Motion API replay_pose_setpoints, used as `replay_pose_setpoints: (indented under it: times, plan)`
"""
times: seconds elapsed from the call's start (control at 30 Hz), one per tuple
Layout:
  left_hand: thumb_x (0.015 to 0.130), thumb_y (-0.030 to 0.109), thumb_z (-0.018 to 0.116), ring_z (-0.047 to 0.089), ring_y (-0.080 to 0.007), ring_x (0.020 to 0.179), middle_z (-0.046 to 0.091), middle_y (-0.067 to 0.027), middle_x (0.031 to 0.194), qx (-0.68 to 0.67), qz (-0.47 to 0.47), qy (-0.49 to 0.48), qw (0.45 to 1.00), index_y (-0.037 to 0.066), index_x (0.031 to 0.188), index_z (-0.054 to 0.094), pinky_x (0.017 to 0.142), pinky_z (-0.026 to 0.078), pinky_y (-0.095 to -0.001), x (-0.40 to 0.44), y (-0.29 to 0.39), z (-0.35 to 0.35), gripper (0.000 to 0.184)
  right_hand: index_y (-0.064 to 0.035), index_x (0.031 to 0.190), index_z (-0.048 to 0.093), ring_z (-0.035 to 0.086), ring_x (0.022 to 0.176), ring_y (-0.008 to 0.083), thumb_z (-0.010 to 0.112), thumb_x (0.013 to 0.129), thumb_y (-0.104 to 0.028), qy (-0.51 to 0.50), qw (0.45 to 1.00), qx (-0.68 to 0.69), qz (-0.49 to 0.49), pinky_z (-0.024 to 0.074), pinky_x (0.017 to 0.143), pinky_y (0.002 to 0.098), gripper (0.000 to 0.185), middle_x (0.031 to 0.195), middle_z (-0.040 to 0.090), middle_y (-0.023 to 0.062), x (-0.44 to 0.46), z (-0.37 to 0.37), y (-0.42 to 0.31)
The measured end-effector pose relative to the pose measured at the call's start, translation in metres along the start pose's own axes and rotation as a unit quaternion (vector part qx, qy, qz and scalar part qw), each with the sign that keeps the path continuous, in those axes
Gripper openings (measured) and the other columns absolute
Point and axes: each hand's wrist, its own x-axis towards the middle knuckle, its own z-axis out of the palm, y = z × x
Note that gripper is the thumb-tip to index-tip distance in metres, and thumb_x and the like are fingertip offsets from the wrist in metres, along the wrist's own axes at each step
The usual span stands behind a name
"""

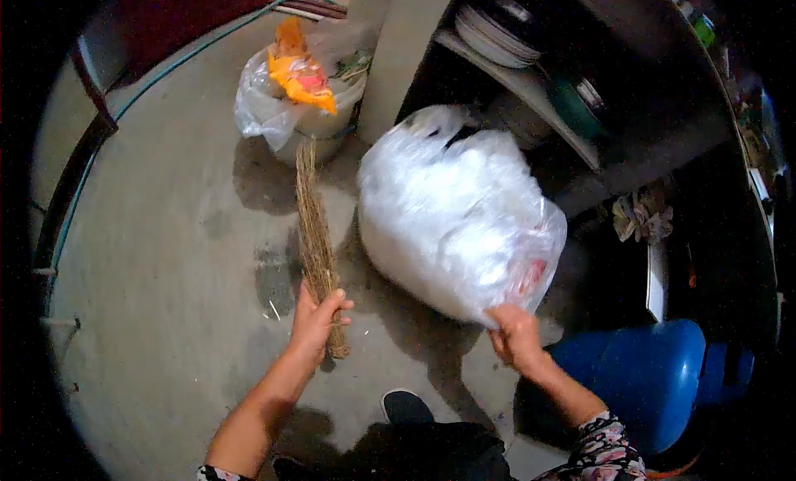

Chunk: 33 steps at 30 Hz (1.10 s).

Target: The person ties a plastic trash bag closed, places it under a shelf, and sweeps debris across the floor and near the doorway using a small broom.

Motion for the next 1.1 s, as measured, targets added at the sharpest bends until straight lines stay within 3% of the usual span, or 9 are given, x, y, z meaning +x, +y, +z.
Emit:
replay_pose_setpoints:
  times: [0.17,0.27,0.37,0.57,0.67,0.77,0.83,0.93,1.1]
  plan:
    - [0.08,0.014,0.065,0.056,-0.0139,0.082,0.052,-0.0027,0.098,-0.035,0.135,-0.031,0.99,0.01,0.118,0.038,0.066,0.049,-0.0273,-0.006,0.026,0.035,0.046,-0.0033,0.098,0.058,0.059,0.076,0.0325,0.071,0.059,-0.006,-0.086,0.994,0.038,-0.063,0.0471,0.063,0.0402,0.041,0.086,0.061,0.015,-0.036,-0.013,-0.04]
    - [0.077,0.014,0.068,0.055,-0.0149,0.087,0.055,-0.0045,0.098,0.059,0.159,-0.037,0.985,0.005,0.115,0.043,0.074,0.047,-0.0278,-0.015,0.039,0.053,0.047,-0.0034,0.112,0.053,0.058,0.091,0.0331,0.079,0.067,-0.031,0.014,0.991,0.127,0.049,0.0462,0.082,0.0402,0.059,0.095,0.059,0.0168,-0.049,-0.029,-0.048]
    - [0.073,0.013,0.071,0.053,-0.0161,0.095,0.057,-0.0086,0.107,0.233,0.225,-0.056,0.944,-0.002,0.114,0.047,0.084,0.044,-0.0298,-0.018,0.042,0.069,0.05,-0.0046,0.13,0.039,0.042,0.115,0.0385,0.076,0.065,-0.047,0.213,0.976,0.028,0.031,0.0417,0.09,0.0443,0.086,0.126,0.041,0.0225,-0.019,-0.047,-0.02]
    - [0.069,0.012,0.072,0.057,-0.0146,0.079,0.06,-0.0057,0.093,0.283,0.199,-0.089,0.934,0.002,0.111,0.051,0.073,0.047,-0.0291,-0.022,0.045,0.089,0.047,-0.0122,0.14,0.03,0.011,0.133,0.0473,0.07,0.063,-0.059,0.107,0.986,0.073,0.101,0.0166,0.108,0.0493,0.098,0.143,0.009,0.0325,0.098,-0.033,-0.012]
    - [0.071,0.008,0.07,0.056,-0.0172,0.087,0.057,-0.0066,0.102,0.221,0.163,-0.062,0.96,0.002,0.116,0.047,0.078,0.046,-0.0309,-0.015,0.04,0.075,0.051,-0.0271,0.137,0.037,0.022,0.125,0.0547,0.07,0.064,-0.052,-0.025,0.998,-0.002,0.066,0.0275,0.089,0.0697,0.084,0.142,0.022,0.0258,0.108,0.014,-0.025]
    - [0.074,0.002,0.065,0.055,-0.0212,0.097,0.054,-0.008,0.114,0.148,0.185,0.01,0.971,0.003,0.124,0.041,0.085,0.045,-0.034,0.006,0.036,0.055,0.055,-0.0238,0.126,0.051,0.034,0.119,0.0483,0.067,0.069,-0.041,-0.056,0.992,-0.092,0.064,0.0344,0.085,0.0634,0.062,0.135,0.035,0.0214,0.093,0.036,-0.034]
    - [0.075,0.002,0.064,0.055,-0.0213,0.097,0.053,-0.0092,0.113,0.115,0.195,0.01,0.974,0.004,0.126,0.038,0.083,0.047,-0.0347,0.008,0.041,0.064,0.058,-0.0175,0.103,0.064,0.045,0.106,0.0418,0.062,0.073,-0.029,-0.044,0.995,-0.068,0.051,0.0379,0.079,0.0573,0.033,0.121,0.048,0.0163,0.079,0.05,-0.034]
    - [0.075,0.0,0.063,0.054,-0.0222,0.098,0.051,-0.0122,0.115,0.183,0.132,0.02,0.974,0.005,0.13,0.03,0.08,0.048,-0.035,0.007,0.062,0.098,0.064,-0.0125,0.094,0.067,0.049,0.1,0.0365,0.062,0.073,-0.026,-0.069,0.993,-0.082,0.044,0.0387,0.077,0.0528,0.025,0.109,0.053,0.0145,0.071,0.055,-0.035]
    - [0.072,-0.002,0.065,0.056,-0.0167,0.079,0.059,-0.0069,0.096,0.277,0.103,0.078,0.952,0.0,0.111,0.049,0.07,0.048,-0.0303,0.008,0.052,0.115,0.042,-0.011,0.086,0.068,0.052,0.094,0.0336,0.057,0.074,-0.02,-0.031,0.995,-0.01,0.094,0.0376,0.075,0.0504,0.019,0.1,0.057,0.0121,0.079,0.055,-0.034]
